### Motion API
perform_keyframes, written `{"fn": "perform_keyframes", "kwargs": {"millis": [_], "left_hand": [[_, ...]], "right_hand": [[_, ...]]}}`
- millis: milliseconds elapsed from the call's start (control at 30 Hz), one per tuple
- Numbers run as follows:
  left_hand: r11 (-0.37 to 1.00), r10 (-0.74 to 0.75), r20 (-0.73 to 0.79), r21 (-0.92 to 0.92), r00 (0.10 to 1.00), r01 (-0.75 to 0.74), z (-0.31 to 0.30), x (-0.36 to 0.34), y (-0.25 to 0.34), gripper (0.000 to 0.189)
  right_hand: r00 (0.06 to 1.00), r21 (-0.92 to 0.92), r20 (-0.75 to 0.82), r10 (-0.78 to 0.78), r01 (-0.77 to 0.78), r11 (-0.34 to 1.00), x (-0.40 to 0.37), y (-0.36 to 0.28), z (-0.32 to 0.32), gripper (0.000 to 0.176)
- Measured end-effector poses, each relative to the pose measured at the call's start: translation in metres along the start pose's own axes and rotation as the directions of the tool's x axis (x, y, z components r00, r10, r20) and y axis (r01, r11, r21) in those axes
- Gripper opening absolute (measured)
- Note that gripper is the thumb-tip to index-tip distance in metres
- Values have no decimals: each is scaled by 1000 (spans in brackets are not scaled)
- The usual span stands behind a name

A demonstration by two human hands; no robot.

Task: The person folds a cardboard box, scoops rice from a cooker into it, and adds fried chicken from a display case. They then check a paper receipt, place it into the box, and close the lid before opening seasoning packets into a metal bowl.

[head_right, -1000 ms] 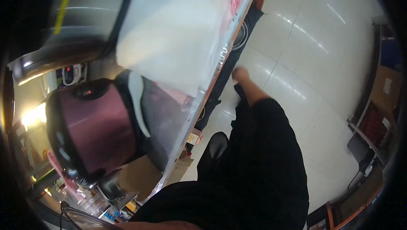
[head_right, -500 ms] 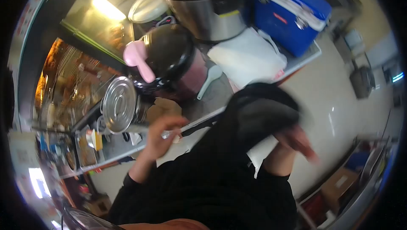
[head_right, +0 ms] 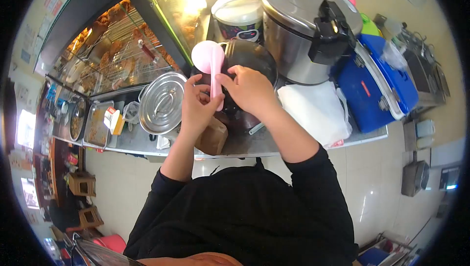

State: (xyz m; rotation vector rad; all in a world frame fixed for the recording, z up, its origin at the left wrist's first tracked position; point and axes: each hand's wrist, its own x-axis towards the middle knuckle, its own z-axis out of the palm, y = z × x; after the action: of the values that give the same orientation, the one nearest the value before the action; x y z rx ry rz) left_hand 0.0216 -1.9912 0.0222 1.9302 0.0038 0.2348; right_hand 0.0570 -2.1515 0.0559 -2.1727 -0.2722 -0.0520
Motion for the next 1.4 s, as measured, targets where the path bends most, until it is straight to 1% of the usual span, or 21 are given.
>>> {"fn": "perform_keyframes", "kwargs": {"millis": [67,100,167,200,233,267,300,400,500,600,700,800,833,867,933,967,1067,1100,1233,1300,1400], "left_hand": [[995,56,-24,-81,998,-58,6,-8,-15,71],[991,98,-36,-84,995,-101,9,-12,-18,71],[988,140,5,-67,990,-139,8,-14,-18,70],[976,170,38,-148,985,-162,10,-14,-20,70],[965,262,67,-43,963,-259,9,-10,-21,68],[933,347,109,56,931,-354,9,-6,-19,67],[933,355,77,-98,932,-348,9,1,-16,62],[865,358,104,336,928,-372,10,29,-26,71],[923,134,261,319,956,-217,13,48,-13,80],[953,-17,283,293,959,-69,18,62,-12,89],[991,-50,334,131,941,7,18,77,-17,92],[997,-7,324,80,946,-20,3,105,24,92],[998,-2,364,53,931,-19,-2,121,34,89],[1000,9,398,24,917,-20,-5,139,45,86],[948,25,422,277,906,-154,-13,161,81,80],[976,-17,484,197,875,-91,-11,180,80,73],[976,-212,710,189,671,109,-10,239,76,70],[965,-151,559,264,816,-2,-16,221,107,39],[974,-150,537,223,830,32,-14,218,122,37],[985,-121,568,170,814,28,-10,226,115,40],[996,-26,559,83,828,-25,-7,233,103,47]], "right_hand": [[999,-241,3,54,-52,969,9,-2,17,46],[999,-223,18,37,-32,974,9,-2,21,47],[994,-93,75,73,-66,993,10,2,21,44],[991,-33,102,92,-89,995,9,6,18,42],[1000,95,0,21,-21,995,9,18,21,35],[994,344,53,91,-104,933,7,29,19,27],[995,459,5,97,-88,884,2,34,14,25],[991,693,-75,109,-27,721,-17,57,-15,23],[966,647,-106,236,-113,754,-52,58,-45,22],[962,672,-152,227,-67,737,-84,66,-53,28],[940,539,-322,116,81,838,-110,73,-51,29],[954,347,-278,113,-10,938,-134,76,-66,33],[960,316,-219,176,-102,943,-138,77,-71,38],[962,209,-213,168,-123,970,-137,73,-73,40],[969,-14,-201,142,-148,989,-121,60,-74,44],[959,-84,-263,110,-136,987,-109,49,-68,43],[979,-546,-204,-30,-89,833,-66,30,-63,43],[984,-619,-172,-54,-65,783,-49,29,-58,43],[992,-850,-19,-124,49,524,23,30,-25,37],[991,-873,91,-95,125,471,63,41,-5,38],[979,-922,200,-24,197,334,100,63,23,27]]}}
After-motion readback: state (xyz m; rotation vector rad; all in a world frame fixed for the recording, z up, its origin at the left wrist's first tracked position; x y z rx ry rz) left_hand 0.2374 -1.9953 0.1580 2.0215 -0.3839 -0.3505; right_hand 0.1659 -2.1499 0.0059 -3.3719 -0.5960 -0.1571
